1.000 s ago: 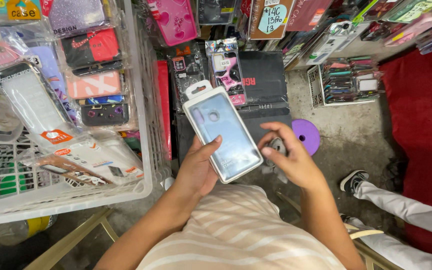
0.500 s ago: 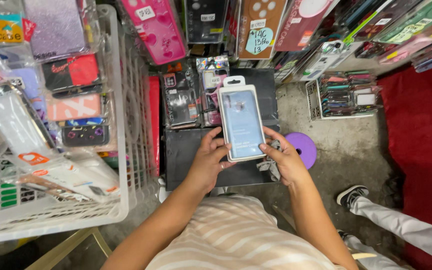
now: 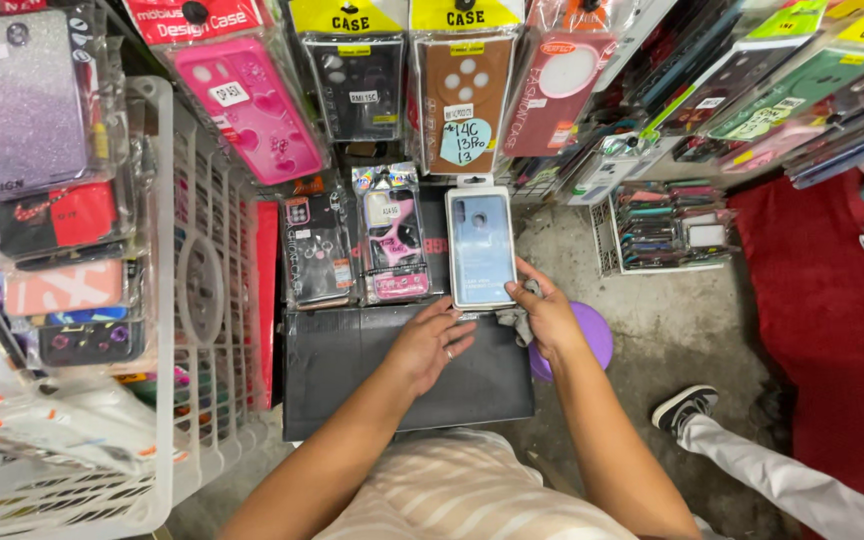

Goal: The person handles various phone cases by taking them out of plastic packaging, wiping them with a cloth, and placing them back or into a white plastic basket.

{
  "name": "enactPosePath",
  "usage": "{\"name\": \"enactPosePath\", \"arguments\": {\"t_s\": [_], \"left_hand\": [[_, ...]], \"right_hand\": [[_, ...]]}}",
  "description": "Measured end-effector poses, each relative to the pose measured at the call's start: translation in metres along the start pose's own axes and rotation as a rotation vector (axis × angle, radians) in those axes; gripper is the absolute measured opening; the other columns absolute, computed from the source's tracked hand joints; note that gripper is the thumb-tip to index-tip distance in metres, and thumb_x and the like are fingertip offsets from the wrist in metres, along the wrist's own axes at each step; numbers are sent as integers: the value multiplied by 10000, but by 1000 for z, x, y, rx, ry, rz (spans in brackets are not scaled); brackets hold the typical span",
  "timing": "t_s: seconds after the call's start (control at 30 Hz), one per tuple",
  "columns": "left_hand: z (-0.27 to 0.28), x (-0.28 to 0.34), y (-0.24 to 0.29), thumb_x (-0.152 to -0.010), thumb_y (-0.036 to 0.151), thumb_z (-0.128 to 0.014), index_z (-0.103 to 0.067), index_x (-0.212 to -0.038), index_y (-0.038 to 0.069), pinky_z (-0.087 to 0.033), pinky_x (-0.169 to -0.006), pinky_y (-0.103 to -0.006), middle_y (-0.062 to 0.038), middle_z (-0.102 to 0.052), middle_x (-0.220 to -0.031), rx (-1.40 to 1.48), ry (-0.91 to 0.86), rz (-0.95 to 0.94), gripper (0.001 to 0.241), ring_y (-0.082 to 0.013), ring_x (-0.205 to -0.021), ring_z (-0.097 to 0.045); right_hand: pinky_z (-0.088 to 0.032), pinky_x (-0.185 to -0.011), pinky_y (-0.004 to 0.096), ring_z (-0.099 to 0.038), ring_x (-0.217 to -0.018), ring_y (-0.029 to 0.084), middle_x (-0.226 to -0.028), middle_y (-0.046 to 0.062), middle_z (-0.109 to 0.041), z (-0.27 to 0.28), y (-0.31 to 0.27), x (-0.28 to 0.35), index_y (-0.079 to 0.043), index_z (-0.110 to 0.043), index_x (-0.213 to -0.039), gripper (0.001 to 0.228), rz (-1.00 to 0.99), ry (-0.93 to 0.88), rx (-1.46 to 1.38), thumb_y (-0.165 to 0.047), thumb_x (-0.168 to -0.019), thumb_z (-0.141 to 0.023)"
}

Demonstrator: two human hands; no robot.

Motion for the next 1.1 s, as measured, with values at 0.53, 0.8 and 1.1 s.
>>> {"name": "enactPosePath", "arguments": {"t_s": [0.53, 0.8, 1.1], "left_hand": [[14, -35, -18, -947, 129, -618, -453, -1453, 36, -450, -1095, -487, -100, -566, -1326, 153, 99, -58, 539, -304, -1313, -566], [9, -25, -10, -921, 265, -625, -447, -1444, 122, -379, -1090, -537, -41, -535, -1386, 163, 119, 4, 571, -283, -1330, -558], [-7, 15, 7, -960, 351, -523, -348, -1554, 56, -290, -1180, -521, 7, -384, -1600, 70, 3, 43, 686, -275, -1441, -461]], "right_hand": [[-542, -846, 298, -700, -950, 185, -1082, 125, -753, -7, 21, -43, -40, -709, -1265, 430, 93, 169, 570, -213, -877, -773], [-525, -914, 447, -667, -1064, 427, -1152, 282, -675, -28, 8, -31, -67, -723, -1239, 419, 313, 253, 985, -267, -872, -746], [-504, -928, 478, -637, -1091, 449, -1216, 283, -646, -38, -8, -21, -106, -714, -1257, 414, 254, 290, 1088, -264, -874, -725]]}}
Point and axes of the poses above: each hand's wrist, its own x-axis away from the middle knuckle, its own z-axis out of the back of the hand, y = z × x, the point moved 1 cm from there along -x, towards the middle knuckle
